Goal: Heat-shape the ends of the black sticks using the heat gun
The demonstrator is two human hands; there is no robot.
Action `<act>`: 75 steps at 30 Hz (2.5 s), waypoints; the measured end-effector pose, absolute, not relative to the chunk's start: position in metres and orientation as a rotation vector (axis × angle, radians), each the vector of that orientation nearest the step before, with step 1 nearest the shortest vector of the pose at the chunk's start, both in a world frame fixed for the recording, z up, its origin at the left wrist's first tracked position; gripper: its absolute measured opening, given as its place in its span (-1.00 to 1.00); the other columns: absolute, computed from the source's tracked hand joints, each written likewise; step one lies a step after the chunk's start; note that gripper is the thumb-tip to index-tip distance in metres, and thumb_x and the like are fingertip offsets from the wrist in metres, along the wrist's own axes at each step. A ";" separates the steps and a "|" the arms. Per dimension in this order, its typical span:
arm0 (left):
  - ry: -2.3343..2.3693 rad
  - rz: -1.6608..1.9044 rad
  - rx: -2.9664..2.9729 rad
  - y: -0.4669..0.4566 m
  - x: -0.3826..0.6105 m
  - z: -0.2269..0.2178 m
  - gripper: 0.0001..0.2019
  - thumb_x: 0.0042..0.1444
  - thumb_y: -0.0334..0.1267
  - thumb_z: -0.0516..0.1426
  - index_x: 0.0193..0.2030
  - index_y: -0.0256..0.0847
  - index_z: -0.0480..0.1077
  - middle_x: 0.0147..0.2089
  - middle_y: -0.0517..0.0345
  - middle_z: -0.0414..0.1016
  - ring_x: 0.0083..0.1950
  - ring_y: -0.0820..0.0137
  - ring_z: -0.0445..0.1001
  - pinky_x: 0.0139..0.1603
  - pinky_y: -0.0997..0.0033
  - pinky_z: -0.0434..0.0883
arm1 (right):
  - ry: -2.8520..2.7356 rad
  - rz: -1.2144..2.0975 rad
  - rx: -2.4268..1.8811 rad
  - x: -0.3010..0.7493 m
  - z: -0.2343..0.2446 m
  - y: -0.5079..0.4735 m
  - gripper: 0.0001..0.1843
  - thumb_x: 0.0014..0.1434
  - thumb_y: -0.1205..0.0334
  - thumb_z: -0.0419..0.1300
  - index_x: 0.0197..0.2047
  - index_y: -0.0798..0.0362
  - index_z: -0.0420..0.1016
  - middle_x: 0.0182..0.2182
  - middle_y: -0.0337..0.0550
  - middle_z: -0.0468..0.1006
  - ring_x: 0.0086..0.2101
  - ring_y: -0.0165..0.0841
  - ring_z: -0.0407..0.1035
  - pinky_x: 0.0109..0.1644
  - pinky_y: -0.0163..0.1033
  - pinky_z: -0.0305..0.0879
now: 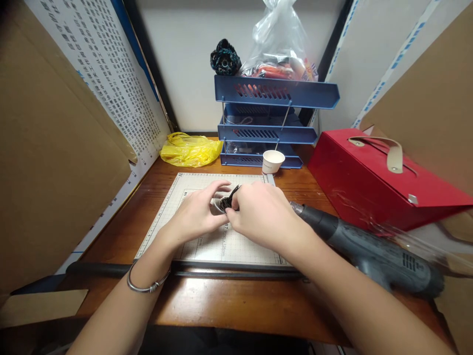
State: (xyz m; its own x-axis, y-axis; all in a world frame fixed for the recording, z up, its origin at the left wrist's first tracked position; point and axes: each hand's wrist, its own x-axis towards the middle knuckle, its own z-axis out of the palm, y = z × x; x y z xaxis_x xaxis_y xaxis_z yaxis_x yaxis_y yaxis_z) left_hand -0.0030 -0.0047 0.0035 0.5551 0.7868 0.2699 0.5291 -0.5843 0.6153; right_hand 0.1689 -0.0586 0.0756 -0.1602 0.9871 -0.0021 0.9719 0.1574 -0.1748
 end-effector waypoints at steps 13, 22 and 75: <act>1.075 0.743 2.319 -0.005 -0.004 0.004 -0.35 0.13 0.07 0.36 0.29 -0.03 0.28 0.23 0.10 0.58 0.16 0.05 0.60 0.14 0.02 0.52 | -2.165 -0.094 -2.034 0.170 0.069 -0.056 -0.72 0.38 0.17 0.10 -0.17 -0.07 0.67 -0.38 -0.15 0.67 -0.35 -0.18 0.49 -0.38 -0.19 -0.06; 1.139 0.722 2.291 -0.005 -0.004 0.003 -0.36 0.18 0.13 0.30 0.31 -0.01 0.28 0.21 0.05 0.59 0.05 0.04 0.65 0.06 0.02 0.53 | -2.144 -0.276 -1.596 0.179 0.037 -0.053 -0.74 0.43 0.20 0.08 -0.20 0.06 0.57 -0.33 -0.16 0.68 -0.41 -0.31 0.50 -0.41 -0.22 0.00; 1.405 0.885 1.965 0.077 -0.002 0.022 -0.41 0.12 0.09 0.32 0.16 -0.24 0.35 0.22 -0.22 0.52 0.19 0.04 0.54 0.21 0.01 0.45 | -3.053 0.063 -1.205 0.199 0.051 -0.029 -0.77 0.39 0.22 0.12 -0.15 0.05 0.62 -0.36 -0.09 0.66 -0.38 -0.30 0.47 -0.34 -0.23 0.02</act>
